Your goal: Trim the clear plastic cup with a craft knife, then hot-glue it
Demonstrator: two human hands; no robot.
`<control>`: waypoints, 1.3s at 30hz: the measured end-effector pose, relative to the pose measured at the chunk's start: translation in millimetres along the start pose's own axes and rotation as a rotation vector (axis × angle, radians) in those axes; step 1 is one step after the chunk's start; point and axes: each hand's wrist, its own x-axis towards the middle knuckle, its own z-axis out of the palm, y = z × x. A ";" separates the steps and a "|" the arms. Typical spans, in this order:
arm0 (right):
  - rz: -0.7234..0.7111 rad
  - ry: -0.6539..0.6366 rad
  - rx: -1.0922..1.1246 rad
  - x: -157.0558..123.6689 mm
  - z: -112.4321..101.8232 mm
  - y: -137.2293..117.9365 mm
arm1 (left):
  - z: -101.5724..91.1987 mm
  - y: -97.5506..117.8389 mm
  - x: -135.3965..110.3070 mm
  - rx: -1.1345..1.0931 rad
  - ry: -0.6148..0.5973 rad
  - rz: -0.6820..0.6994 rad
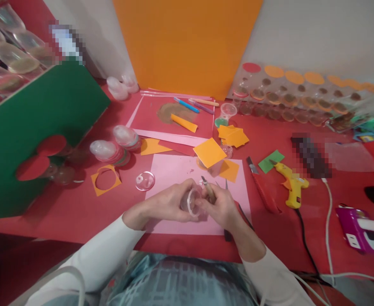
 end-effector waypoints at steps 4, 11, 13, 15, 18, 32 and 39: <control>0.003 0.082 -0.155 0.2 3.4 -1.3 | 2.8 0.9 1.0 0.062 -0.006 0.002; 0.028 0.007 -0.070 -1.1 -2.4 5.0 | 2.3 -2.4 0.0 -0.030 -0.013 -0.013; 0.051 -0.034 -0.006 -1.7 -3.8 5.7 | 1.6 -5.4 -0.7 -0.069 -0.036 0.009; 0.071 -0.079 0.078 -2.3 -4.1 5.1 | 0.5 -8.2 -1.3 -0.124 -0.075 0.037; 0.095 -0.149 0.209 -3.6 -3.8 2.5 | -1.1 -11.3 -1.8 -0.207 -0.133 0.060; -0.037 -0.072 -0.028 -2.1 -3.5 -2.1 | -3.9 -14.0 -1.6 -0.148 -0.143 0.019; -0.226 0.023 -0.262 -1.6 0.7 -0.1 | -2.7 -7.6 0.4 -0.060 -0.148 -0.018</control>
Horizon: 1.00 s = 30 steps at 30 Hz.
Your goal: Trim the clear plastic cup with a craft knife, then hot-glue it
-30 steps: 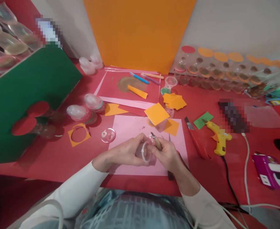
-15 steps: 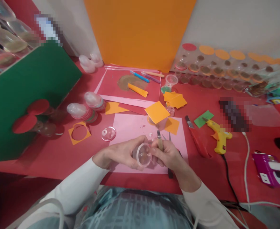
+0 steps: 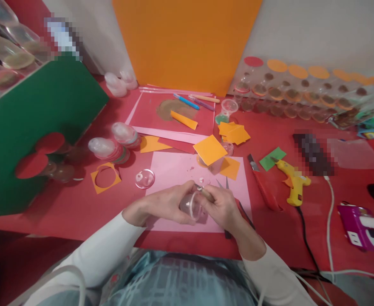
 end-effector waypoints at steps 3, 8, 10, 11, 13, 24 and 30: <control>0.009 -0.040 0.019 -0.4 -2.1 0.2 | -0.7 0.0 -0.8 -0.022 -0.014 0.018; 0.086 -0.159 0.134 -1.8 -7.4 -1.1 | -1.8 -1.9 -3.4 -0.088 -0.059 0.052; 0.127 -0.191 0.183 -2.9 -8.7 -0.6 | -2.1 -3.9 -4.0 -0.128 -0.085 0.063; 0.146 -0.210 0.208 -3.5 -9.2 -0.1 | -2.2 -4.9 -4.0 -0.147 -0.097 0.070; 0.187 -0.249 0.263 -4.5 -9.5 0.7 | -2.6 -6.5 -3.9 -0.167 -0.115 0.083; 0.316 -0.157 0.501 -0.1 -7.3 -1.3 | -5.6 0.8 -4.6 -0.212 0.057 0.107; 0.364 -0.127 0.421 -0.2 -6.7 1.0 | -2.2 5.3 -2.0 -0.013 0.179 0.100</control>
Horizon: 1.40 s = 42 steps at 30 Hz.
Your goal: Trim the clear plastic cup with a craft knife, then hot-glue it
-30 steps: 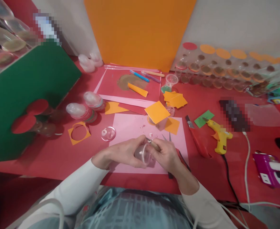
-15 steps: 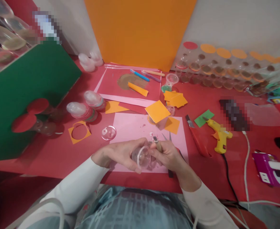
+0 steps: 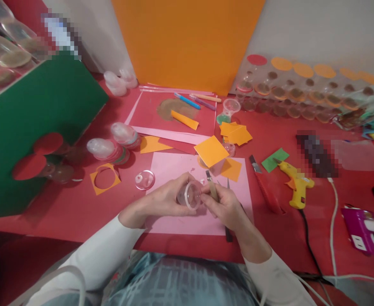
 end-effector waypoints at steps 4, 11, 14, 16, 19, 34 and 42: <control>-0.015 -0.011 -0.051 -0.6 -2.0 6.6 | 2.1 0.7 1.0 0.090 0.038 -0.018; -0.068 0.036 -0.290 -0.1 -3.0 4.0 | 6.0 4.0 2.5 0.240 0.115 -0.020; -0.149 0.074 -0.387 1.8 -2.1 -1.0 | 8.1 4.7 2.6 0.295 0.120 0.000; -0.204 0.097 -0.427 2.9 -1.2 -3.0 | 8.9 4.6 2.3 0.314 0.118 0.010; -0.243 0.110 -0.446 3.7 0.1 -3.5 | 8.9 4.3 1.8 0.317 0.111 -0.008; -0.235 0.037 -0.285 -0.4 2.1 -6.7 | 0.6 -4.0 1.0 -0.047 -0.092 -0.046; -0.043 -0.051 -0.040 -1.4 -2.6 -4.0 | -0.8 -2.1 1.7 -0.089 -0.030 0.011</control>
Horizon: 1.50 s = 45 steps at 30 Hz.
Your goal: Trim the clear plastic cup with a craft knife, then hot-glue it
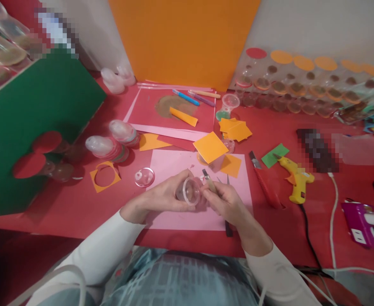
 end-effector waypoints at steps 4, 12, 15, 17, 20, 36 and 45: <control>-0.068 0.072 -0.187 1.2 -0.6 2.6 | 3.5 4.6 0.9 0.128 0.050 -0.054; -0.269 0.079 -0.426 1.5 -4.6 8.1 | 8.7 8.0 2.1 0.239 0.107 -0.061; -0.351 0.134 -0.494 1.9 -3.1 7.0 | 9.5 4.8 1.9 0.277 0.132 -0.054; -0.391 0.166 -0.529 2.2 -1.0 5.8 | 9.9 3.7 1.9 0.283 0.140 -0.047; -0.427 0.186 -0.547 2.6 2.2 4.0 | 9.7 4.5 1.8 0.259 0.128 -0.050; -0.189 0.026 -0.165 2.3 1.6 0.7 | 3.5 -6.1 -0.4 -0.112 -0.073 0.032; -0.049 0.005 -0.026 1.2 -0.5 4.1 | 3.5 -6.4 -0.5 -0.130 0.017 0.034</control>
